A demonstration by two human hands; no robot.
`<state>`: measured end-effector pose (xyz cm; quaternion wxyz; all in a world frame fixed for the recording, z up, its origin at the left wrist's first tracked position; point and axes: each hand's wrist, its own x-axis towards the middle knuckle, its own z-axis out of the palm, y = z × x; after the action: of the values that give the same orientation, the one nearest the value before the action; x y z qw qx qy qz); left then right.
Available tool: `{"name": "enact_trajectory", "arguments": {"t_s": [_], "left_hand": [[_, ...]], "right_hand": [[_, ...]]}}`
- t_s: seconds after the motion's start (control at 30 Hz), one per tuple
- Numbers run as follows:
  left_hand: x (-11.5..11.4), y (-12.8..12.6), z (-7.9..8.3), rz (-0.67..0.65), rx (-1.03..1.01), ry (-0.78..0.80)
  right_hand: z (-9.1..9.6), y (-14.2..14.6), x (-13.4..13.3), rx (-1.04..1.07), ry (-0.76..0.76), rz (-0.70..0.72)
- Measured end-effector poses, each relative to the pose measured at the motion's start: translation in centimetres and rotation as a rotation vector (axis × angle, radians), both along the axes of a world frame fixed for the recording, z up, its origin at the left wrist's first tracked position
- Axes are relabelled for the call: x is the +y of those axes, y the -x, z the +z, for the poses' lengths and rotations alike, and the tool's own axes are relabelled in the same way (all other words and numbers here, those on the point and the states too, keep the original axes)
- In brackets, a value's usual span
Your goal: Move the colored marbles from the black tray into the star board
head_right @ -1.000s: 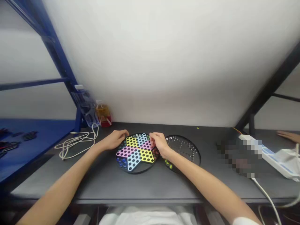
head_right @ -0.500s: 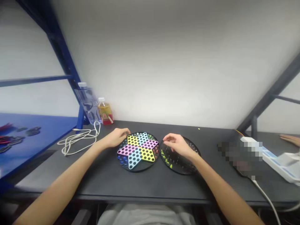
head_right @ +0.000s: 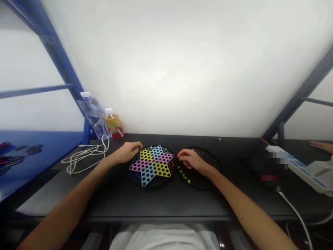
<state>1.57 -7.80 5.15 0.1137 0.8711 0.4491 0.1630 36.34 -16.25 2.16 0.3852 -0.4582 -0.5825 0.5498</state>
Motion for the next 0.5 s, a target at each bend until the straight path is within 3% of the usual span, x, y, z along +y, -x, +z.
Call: {"name": "enact_trajectory", "arguments": {"t_s": [0.13,0.23,0.37,0.5], "left_hand": [[0.07,0.01,-0.12,-0.007,-0.022,0.002],[0.08,-0.02,-0.09,-0.001,-0.016,0.004],[0.02,-0.06,0.03,0.008,0.001,0.008],[0.00,-0.07,0.07,0.011,0.001,0.014]], "right_hand": [[0.30,-0.46,0.37,0.381,0.201,-0.018],[0.50,-0.45,0.46,0.420,0.221,-0.055],[0.60,-0.26,0.18,0.060,0.016,-0.126],[0.83,-0.37,-0.27,-0.496,-0.338,-0.026]]}}
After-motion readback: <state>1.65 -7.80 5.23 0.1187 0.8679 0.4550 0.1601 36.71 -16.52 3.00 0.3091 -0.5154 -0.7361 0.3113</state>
